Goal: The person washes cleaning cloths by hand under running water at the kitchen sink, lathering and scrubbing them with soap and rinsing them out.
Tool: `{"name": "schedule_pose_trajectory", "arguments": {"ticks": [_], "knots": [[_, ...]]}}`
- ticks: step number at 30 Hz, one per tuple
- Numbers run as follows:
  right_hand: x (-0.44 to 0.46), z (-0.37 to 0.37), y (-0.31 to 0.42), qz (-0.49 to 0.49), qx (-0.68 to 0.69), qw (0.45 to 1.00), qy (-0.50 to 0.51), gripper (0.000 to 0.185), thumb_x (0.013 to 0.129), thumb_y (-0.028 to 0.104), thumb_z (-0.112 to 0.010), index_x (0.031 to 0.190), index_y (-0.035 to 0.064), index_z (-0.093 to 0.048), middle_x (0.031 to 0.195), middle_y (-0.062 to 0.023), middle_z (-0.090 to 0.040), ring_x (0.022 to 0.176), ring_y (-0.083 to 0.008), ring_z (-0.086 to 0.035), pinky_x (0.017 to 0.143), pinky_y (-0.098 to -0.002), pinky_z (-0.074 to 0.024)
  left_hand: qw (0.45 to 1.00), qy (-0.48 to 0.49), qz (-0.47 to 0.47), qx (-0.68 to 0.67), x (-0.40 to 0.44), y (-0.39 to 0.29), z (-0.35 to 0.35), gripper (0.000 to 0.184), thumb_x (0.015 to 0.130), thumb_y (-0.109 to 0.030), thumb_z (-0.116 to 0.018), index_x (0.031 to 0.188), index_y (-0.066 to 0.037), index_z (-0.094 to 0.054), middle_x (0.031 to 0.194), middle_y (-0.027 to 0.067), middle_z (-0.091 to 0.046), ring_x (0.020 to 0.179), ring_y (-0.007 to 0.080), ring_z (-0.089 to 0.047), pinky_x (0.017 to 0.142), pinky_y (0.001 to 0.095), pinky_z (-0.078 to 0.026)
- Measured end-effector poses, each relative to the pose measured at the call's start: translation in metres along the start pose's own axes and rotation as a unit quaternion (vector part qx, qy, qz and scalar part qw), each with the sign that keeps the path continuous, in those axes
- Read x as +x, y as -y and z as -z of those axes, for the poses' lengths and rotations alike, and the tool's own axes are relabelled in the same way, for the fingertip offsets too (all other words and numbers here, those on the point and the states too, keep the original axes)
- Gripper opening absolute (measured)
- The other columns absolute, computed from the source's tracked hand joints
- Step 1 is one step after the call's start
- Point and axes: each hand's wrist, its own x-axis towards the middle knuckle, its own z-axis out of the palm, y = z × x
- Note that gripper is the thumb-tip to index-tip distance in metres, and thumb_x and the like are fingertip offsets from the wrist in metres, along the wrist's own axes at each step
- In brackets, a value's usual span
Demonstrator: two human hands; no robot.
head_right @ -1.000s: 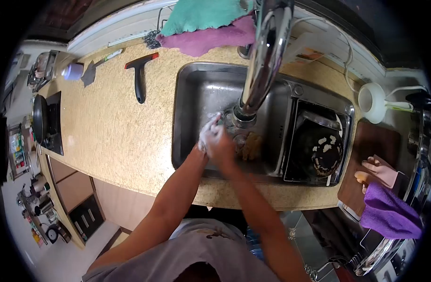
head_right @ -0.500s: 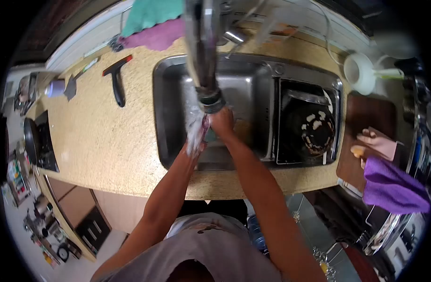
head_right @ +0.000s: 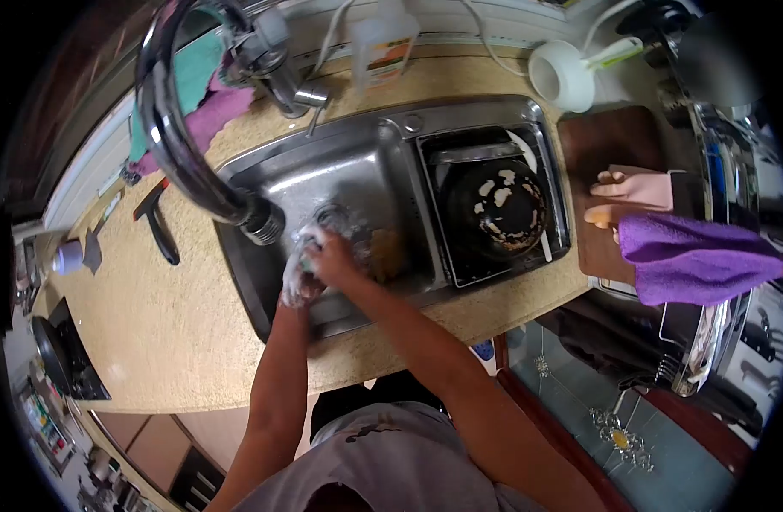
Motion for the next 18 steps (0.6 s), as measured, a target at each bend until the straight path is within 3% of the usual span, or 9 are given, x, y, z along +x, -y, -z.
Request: {"name": "schedule_pose_trajectory", "arguments": {"ticks": [1, 7, 10, 11, 14, 16, 17, 18], "knots": [[-0.007, -0.008, 0.001, 0.078, -0.009, 0.996, -0.041, 0.022, 0.079, 0.014, -0.062, 0.100, 0.0095, -0.059, 0.093, -0.0187, -0.063, 0.085, -0.0357, -0.062, 0.072, -0.0424, -0.0495, 1.000, -0.001, -0.009, -0.006, 0.001, 0.001, -0.002, 0.037, 0.093, -0.042, -0.048, 0.103, -0.007, -0.059, 0.097, 0.0075, -0.059, 0.082, 0.0207, -0.058, 0.074, 0.0320, -0.050], [-0.023, -0.045, -0.013, 0.065, -0.306, 0.950, -0.008, 0.020, 0.078, 0.027, -0.062, 0.087, 0.0080, -0.063, 0.084, -0.0193, -0.063, 0.075, -0.0369, -0.062, 0.065, -0.0462, -0.0491, 0.994, 0.061, -0.056, -0.075, 0.007, 0.015, -0.018, 0.037, 0.095, -0.039, -0.044, 0.115, -0.009, -0.054, 0.106, 0.0073, -0.058, 0.094, 0.0204, -0.058, 0.079, 0.0330, -0.050], [0.032, -0.027, -0.053, -0.018, -0.175, 0.981, -0.077, 0.024, 0.081, 0.031, -0.059, 0.082, 0.0070, -0.065, 0.073, -0.0199, -0.061, 0.069, -0.0378, -0.061, 0.063, -0.0470, -0.0491, 0.983, 0.089, -0.102, -0.128, 0.016, 0.029, -0.036, 0.038, 0.097, -0.038, -0.043, 0.121, -0.010, -0.051, 0.111, 0.0072, -0.057, 0.100, 0.0202, -0.057, 0.082, 0.0335, -0.050], [0.030, -0.030, -0.051, -0.018, -0.175, 0.981, -0.076, 0.024, 0.081, 0.031, -0.059, 0.082, 0.0070, -0.065, 0.073, -0.0199, -0.061, 0.069, -0.0378, -0.061, 0.063, -0.0470, -0.0491, 0.991, -0.037, -0.115, -0.064, 0.006, 0.024, -0.053, 0.038, 0.095, -0.038, -0.046, 0.119, -0.009, -0.053, 0.109, 0.0068, -0.057, 0.098, 0.0193, -0.058, 0.079, 0.0328, -0.051], [0.016, -0.036, -0.031, -0.019, -0.165, 0.986, 0.008, 0.028, 0.083, 0.033, -0.059, 0.083, 0.0056, -0.064, 0.067, -0.0202, -0.059, 0.067, -0.0385, -0.061, 0.063, -0.0473, -0.0492, 0.987, -0.094, -0.127, -0.003, 0.001, 0.022, -0.065, 0.037, 0.095, -0.038, -0.047, 0.119, -0.009, -0.053, 0.107, 0.0066, -0.058, 0.096, 0.0189, -0.058, 0.077, 0.0324, -0.051], [0.001, -0.034, -0.021, -0.013, -0.123, 0.992, -0.015, 0.032, 0.084, 0.035, -0.060, 0.085, 0.0035, -0.063, 0.076, -0.0211, -0.062, 0.072, -0.0382, -0.061, 0.066, -0.0472, -0.0492, 0.976, -0.159, -0.134, 0.059, -0.005, 0.019, -0.066, 0.037, 0.095, -0.038, -0.047, 0.118, -0.009, -0.054, 0.106, 0.0063, -0.058, 0.094, 0.0184, -0.058, 0.075, 0.0319, -0.051], [0.011, -0.032, -0.033, -0.069, -0.164, 0.981, -0.075, 0.030, 0.084, 0.033, -0.060, 0.089, 0.0033, -0.063, 0.084, -0.0213, -0.062, 0.079, -0.0372, -0.062, 0.070, -0.0473, -0.0489, 0.967, -0.189, -0.138, 0.095, -0.006, 0.011, -0.065, 0.037, 0.095, -0.037, -0.048, 0.118, -0.009, -0.054, 0.105, 0.0062, -0.059, 0.093, 0.0182, -0.059, 0.074, 0.0316, -0.051], [0.024, -0.018, -0.035, -0.096, -0.172, 0.980, -0.011, 0.026, 0.084, 0.028, -0.059, 0.092, 0.0036, -0.062, 0.087, -0.0211, -0.062, 0.082, -0.0370, -0.061, 0.072, -0.0473, -0.0485, 0.960, -0.163, -0.153, 0.167, -0.003, 0.006, -0.052, 0.036, 0.095, -0.036, -0.049, 0.118, -0.009, -0.054, 0.104, 0.0057, -0.059, 0.091, 0.0173, -0.059, 0.072, 0.0310, -0.050]]}}
